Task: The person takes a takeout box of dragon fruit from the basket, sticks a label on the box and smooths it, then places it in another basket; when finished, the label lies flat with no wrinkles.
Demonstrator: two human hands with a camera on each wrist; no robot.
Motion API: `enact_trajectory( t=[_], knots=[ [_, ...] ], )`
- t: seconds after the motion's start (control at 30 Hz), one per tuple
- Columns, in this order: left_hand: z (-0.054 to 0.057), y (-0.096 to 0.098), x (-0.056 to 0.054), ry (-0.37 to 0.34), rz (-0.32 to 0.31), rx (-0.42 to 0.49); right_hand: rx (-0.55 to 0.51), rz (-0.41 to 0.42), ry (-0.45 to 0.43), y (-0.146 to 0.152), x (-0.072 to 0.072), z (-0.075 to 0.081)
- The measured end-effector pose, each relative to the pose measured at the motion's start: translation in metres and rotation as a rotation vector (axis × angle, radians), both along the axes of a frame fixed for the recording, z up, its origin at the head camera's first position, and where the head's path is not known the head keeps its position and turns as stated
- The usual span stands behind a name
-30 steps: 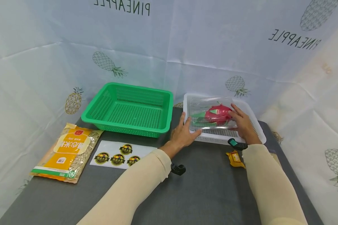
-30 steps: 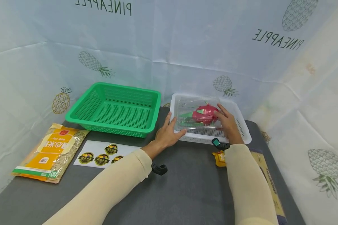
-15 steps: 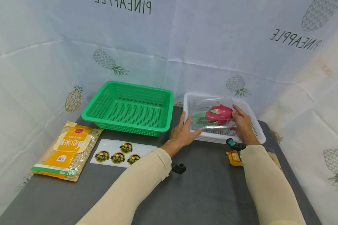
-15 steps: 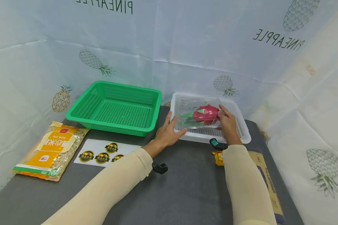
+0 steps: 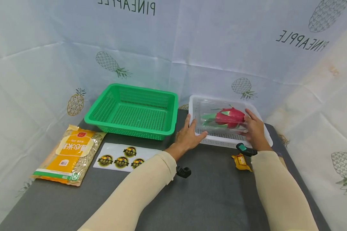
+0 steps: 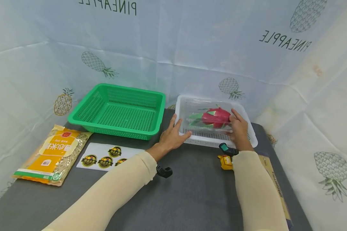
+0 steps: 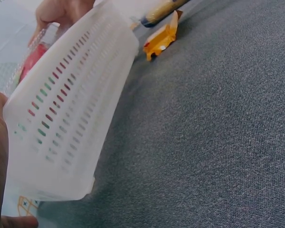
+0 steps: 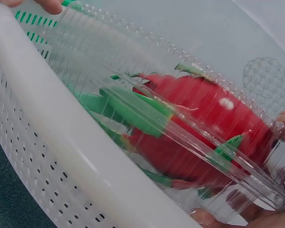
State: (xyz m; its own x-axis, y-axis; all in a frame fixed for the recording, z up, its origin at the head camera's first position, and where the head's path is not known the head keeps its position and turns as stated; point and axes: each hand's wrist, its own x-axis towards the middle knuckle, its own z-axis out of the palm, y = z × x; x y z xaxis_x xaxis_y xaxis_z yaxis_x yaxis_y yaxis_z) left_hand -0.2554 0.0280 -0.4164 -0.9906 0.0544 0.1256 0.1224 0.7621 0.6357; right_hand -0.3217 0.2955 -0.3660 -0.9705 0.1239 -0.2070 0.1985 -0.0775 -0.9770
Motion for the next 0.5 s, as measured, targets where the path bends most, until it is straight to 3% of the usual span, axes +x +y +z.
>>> enact_trajectory(
  t=[0.17, 0.5],
  knots=[
    [0.001, 0.0, 0.0, -0.009, -0.003, -0.009, -0.024, -0.002, -0.007, 0.004, 0.008, 0.005],
    [0.004, -0.001, -0.001, -0.036, -0.021, -0.049, -0.19, -0.005, -0.022, 0.011, 0.021, 0.012]
  ],
)
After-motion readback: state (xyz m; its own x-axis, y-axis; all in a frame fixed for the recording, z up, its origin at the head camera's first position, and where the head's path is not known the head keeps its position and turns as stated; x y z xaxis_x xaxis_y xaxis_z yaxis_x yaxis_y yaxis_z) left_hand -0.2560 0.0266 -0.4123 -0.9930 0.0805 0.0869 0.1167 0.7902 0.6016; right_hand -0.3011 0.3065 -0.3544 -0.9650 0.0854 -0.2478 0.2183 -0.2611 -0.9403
